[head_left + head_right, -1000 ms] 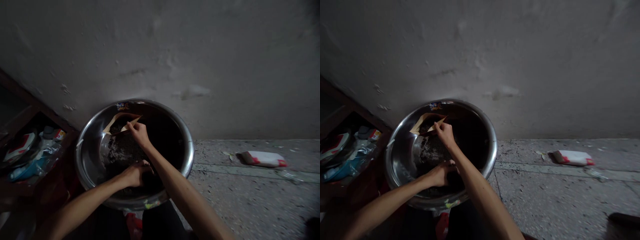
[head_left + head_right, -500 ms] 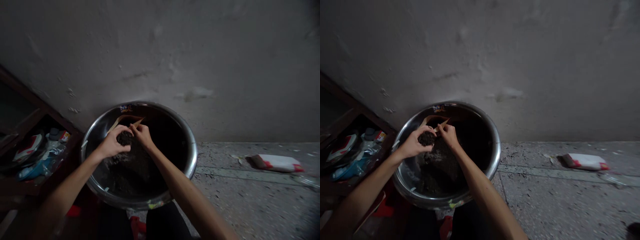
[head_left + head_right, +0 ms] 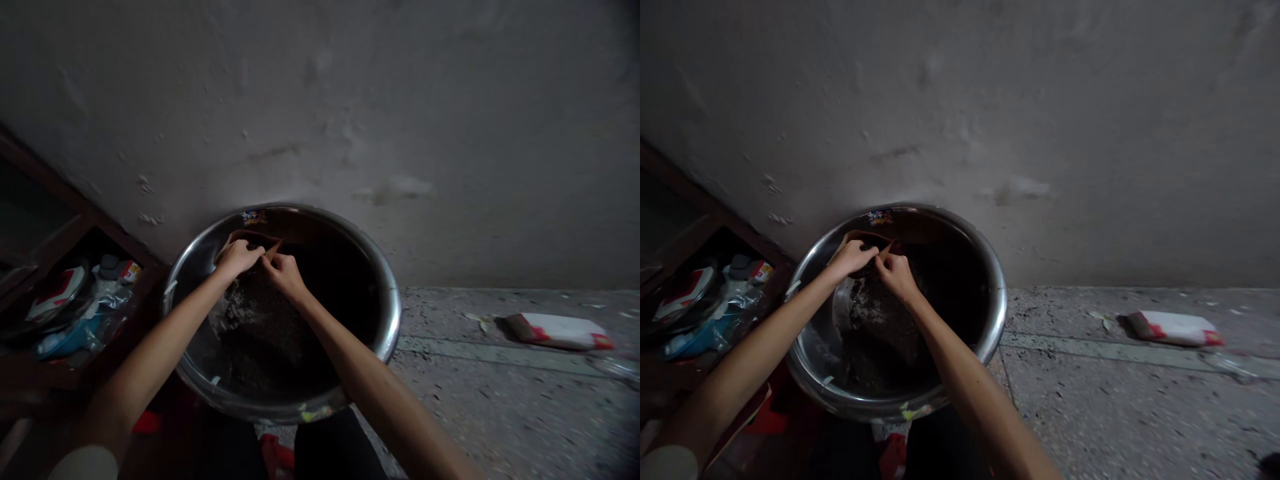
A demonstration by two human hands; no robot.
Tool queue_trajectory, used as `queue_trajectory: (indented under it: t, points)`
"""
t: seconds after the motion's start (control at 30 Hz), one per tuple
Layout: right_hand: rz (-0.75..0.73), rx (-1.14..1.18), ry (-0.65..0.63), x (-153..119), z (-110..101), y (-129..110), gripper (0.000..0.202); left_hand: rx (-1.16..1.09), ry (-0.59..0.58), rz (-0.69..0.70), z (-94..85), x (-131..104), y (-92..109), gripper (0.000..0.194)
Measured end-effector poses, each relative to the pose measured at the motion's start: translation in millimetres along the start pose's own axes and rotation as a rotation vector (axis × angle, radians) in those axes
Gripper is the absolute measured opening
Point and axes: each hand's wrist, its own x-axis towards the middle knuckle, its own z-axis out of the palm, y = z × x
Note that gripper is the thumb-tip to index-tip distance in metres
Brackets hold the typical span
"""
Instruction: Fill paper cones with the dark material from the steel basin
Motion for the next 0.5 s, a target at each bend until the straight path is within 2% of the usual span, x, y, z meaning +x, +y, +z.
queue_trajectory:
  t: [0.1, 0.17, 0.23, 0.3, 0.43, 0.5]
  points:
    - [-0.013, -0.04, 0.003, -1.0, 0.3, -0.6, 0.058, 0.126, 0.062, -0.013, 2.5, 8.7, 1.0, 0.039]
    - [-0.021, -0.047, 0.007, -1.0, 0.3, -1.6, 0.057, 0.192, 0.044, -0.005, 3.9, 10.4, 2.1, 0.038]
    - [-0.03, -0.034, 0.013, -0.5, 0.0, -2.7, 0.054, 0.231, -0.026, 0.067, 4.8, 6.1, 3.7, 0.037]
    - [-0.035, -0.012, 0.02, 0.1, -0.4, -3.3, 0.053, 0.246, -0.015, 0.182, 5.4, -3.3, 3.9, 0.037]
    - [-0.028, -0.004, 0.029, 0.9, -0.9, -2.8, 0.052, 0.158, 0.287, 0.398, 7.9, -25.8, -7.8, 0.038]
    - [-0.03, -0.013, 0.034, 0.8, -0.8, -2.7, 0.053, 0.132, 0.365, 0.511, 12.1, -35.5, -21.1, 0.04]
